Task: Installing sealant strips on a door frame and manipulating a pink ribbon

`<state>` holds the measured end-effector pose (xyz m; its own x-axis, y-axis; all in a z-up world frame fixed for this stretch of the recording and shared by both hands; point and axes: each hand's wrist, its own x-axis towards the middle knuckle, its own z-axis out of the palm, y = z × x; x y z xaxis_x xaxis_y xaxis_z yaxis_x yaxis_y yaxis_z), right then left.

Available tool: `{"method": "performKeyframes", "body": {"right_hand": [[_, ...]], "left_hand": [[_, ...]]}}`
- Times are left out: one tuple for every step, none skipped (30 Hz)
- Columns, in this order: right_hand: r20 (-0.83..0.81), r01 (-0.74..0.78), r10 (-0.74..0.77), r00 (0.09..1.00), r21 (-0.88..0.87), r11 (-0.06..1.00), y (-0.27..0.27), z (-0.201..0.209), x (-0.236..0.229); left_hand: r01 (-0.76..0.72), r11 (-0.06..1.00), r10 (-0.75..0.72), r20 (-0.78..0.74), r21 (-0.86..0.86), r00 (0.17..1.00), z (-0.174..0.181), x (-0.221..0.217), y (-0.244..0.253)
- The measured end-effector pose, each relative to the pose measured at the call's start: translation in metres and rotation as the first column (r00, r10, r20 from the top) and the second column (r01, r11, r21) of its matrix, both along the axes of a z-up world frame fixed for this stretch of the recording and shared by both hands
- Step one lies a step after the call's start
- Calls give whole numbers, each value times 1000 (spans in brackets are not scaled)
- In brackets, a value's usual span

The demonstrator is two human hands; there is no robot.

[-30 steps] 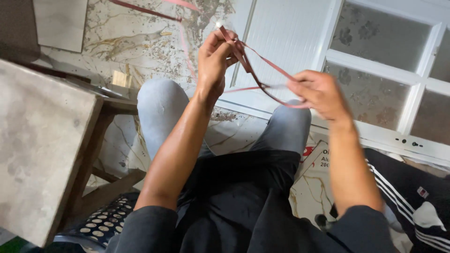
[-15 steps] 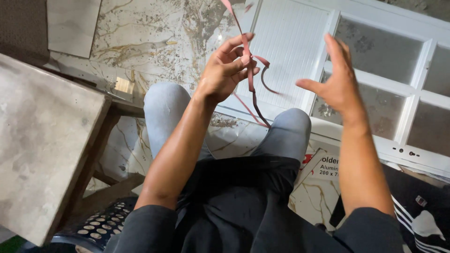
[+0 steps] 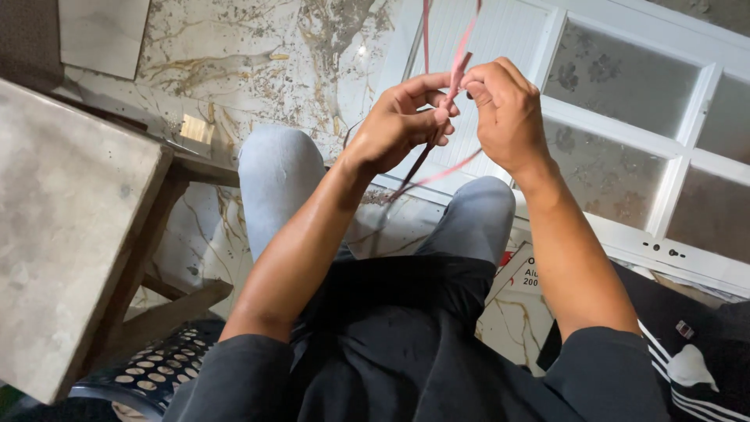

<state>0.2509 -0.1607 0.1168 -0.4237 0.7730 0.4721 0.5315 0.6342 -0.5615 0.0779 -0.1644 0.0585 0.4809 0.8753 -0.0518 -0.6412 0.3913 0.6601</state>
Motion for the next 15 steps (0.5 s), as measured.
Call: {"method": "performKeyframes", "body": {"right_hand": [[-14, 1, -1, 1000, -19, 1000, 0, -1, 0], [-27, 2, -3, 1000, -38, 999, 0, -1, 1], [-27, 1, -2, 1000, -38, 999, 2, -5, 4], [-125, -17, -12, 992, -230, 973, 4, -9, 7], [-217, -55, -40, 975, -416, 908, 4, -13, 10], [-216, -54, -41, 975, -418, 907, 5, -13, 9], [-384, -170, -37, 923, -491, 854, 6, -13, 8], [-538, -294, -52, 841, -537, 791, 7, -13, 8], [-537, -295, -53, 842, -539, 789, 8, -15, 7], [-572, -306, -70, 818, -534, 788, 9, -18, 7], [-605, -317, -87, 792, -528, 788, 10, -20, 6], [-605, -316, -90, 792, -530, 787, 10, -23, 6], [-605, -273, -113, 788, -508, 817, 10, -26, 6], [-607, -229, -136, 783, -484, 844, 10, -29, 6], [-605, -227, -139, 784, -488, 843, 10, -29, 6]], "left_hand": [[-14, 999, 14, -2, 33, 1000, -3, 2, 0], [-28, 997, 28, -4, 67, 1000, -6, 3, -1], [-29, 997, 29, -4, 67, 1000, -2, 3, -1], [-56, 994, 63, -72, 95, 995, 2, 3, -1], [-80, 989, 97, -139, 121, 986, 5, 3, -2], [-79, 990, 96, -139, 119, 986, 4, 3, -2], [-95, 985, 116, -148, 141, 982, 3, 4, -2], [-111, 980, 137, -158, 163, 978, 2, 4, -2], [-111, 981, 137, -157, 159, 978, 3, 6, -3], [-92, 973, 137, -204, 214, 969, 4, 7, -4], [-69, 961, 138, -251, 267, 958, 5, 9, -4], [-68, 962, 137, -251, 264, 958, 9, 8, -5], [-32, 961, 112, -280, 275, 953, 12, 7, -6], [3, 959, 89, -309, 285, 947, 15, 6, -7], [3, 960, 87, -307, 281, 948, 15, 6, -7]]}}
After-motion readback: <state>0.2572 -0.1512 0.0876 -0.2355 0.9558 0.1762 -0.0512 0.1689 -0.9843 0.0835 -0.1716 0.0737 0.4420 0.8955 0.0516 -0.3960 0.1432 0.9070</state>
